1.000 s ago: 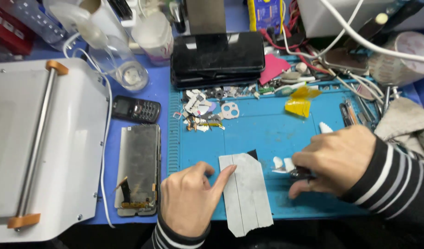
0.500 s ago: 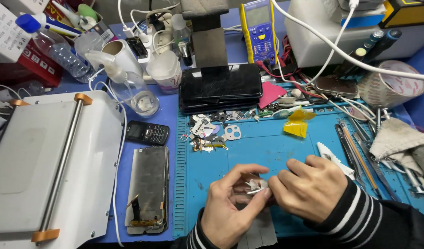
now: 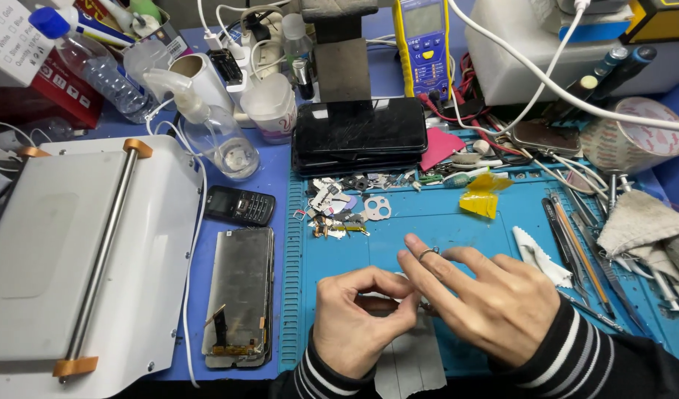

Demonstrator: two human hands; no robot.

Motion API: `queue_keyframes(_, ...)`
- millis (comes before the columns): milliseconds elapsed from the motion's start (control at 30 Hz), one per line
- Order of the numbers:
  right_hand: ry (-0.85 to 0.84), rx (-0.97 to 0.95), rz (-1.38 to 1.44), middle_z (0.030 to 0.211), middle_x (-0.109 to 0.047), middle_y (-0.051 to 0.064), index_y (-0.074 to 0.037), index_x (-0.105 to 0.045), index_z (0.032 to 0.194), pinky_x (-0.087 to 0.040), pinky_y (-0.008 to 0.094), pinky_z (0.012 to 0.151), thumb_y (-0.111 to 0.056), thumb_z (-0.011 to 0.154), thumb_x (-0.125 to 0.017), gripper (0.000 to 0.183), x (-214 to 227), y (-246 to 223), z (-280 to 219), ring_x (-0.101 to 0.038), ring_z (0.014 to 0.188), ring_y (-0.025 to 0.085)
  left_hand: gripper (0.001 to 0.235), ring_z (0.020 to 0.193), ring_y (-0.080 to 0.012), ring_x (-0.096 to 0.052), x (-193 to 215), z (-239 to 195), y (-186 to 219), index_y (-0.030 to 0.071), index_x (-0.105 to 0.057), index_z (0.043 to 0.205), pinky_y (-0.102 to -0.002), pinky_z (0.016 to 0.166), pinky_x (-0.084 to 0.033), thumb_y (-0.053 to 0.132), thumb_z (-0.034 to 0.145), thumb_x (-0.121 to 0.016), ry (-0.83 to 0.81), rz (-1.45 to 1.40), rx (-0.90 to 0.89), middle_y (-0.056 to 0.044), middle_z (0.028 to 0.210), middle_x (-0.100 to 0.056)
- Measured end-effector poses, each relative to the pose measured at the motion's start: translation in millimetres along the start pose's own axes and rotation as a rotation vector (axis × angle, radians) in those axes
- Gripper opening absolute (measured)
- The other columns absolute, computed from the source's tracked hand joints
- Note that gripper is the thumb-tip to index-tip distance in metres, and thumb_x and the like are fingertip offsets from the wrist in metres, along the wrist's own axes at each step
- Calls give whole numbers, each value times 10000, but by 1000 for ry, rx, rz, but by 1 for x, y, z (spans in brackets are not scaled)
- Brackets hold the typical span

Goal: Cleaning and preparing a mobile phone screen component for remanufacturing using scissors and cleaning tools.

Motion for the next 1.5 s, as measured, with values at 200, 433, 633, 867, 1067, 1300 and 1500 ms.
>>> queue_keyframes(200, -179, -117, -225, 1446, -632, 107, -196, -533, 1420, -553, 190, 425, -320, 738, -667, 706, -2, 24, -16, -732, 802, 86, 109, 656, -144, -758, 25, 6, 19, -13, -729, 736, -232, 635, -671, -81, 675, -790, 181, 109, -184, -104, 788, -820)
queue_keyframes(433, -284, -215, 148, 1450, -619, 22, -127, -365, 1562, -603, 351, 850, -431, 617, -776, 1074, 0, 31, -20, -705, 1092, 182, 110, 642, -122, -772, 15, 6, 21, 7, -812, 884, -188, 580, -632, 18, 774, -820, 66, 114, -44, -77, 778, -828)
queue_keyframes(633, -174, -212, 230, 1337, -736, 37, 51, -339, 1565, -574, 305, 722, -321, 661, -854, 1104, -1, 30, -12, -745, 927, 206, 228, 912, -176, -787, 14, 7, 20, -2, -723, 1057, -267, 791, -679, 23, 832, -754, 58, 106, -109, -118, 1044, -799)
queue_keyframes(867, -261, -169, 172, 955, -707, 11, -68, -528, 1483, -522, 298, 627, -281, 693, -810, 865, 7, 27, -9, -668, 748, 178, 213, 886, -153, -771, 16, 5, 17, 36, -718, 1003, -275, 824, -662, 33, 804, -792, 8, 80, -102, -77, 998, -789)
queue_keyframes(1067, -349, -461, 282, 763, -761, -12, -101, -715, 998, -483, 292, 410, -306, 748, -853, 351, 3, 43, -45, -651, 463, 149, 306, 762, -131, -694, 19, 3, 10, 69, -544, 898, -231, 710, -616, -10, 794, -821, 73, 74, -171, -21, 798, -654)
queue_keyframes(1300, -159, -458, 430, 1625, -320, 510, 231, -536, 1392, -613, 465, 760, 68, 632, -870, 846, -1, 53, -66, -689, 1088, 498, 197, 607, -114, -594, 16, 3, 17, 10, -608, 814, -212, 576, -552, -47, 812, -796, 98, 331, -365, -44, 769, -645)
queue_keyframes(1500, -189, -387, 435, 1686, -194, 425, 141, -583, 1329, -494, 535, 1145, 146, 702, -787, 659, 3, 50, -70, -337, 1578, 535, 135, 709, -146, -736, 15, 2, 20, -46, -734, 916, -223, 690, -626, -61, 803, -807, 106, 349, -324, -118, 899, -785)
Point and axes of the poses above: each hand's wrist, its own z-axis towards the middle knuckle, its own x-axis out of the back of the hand, y = z × x, the point moved 2 cm from there along z, towards the middle knuckle
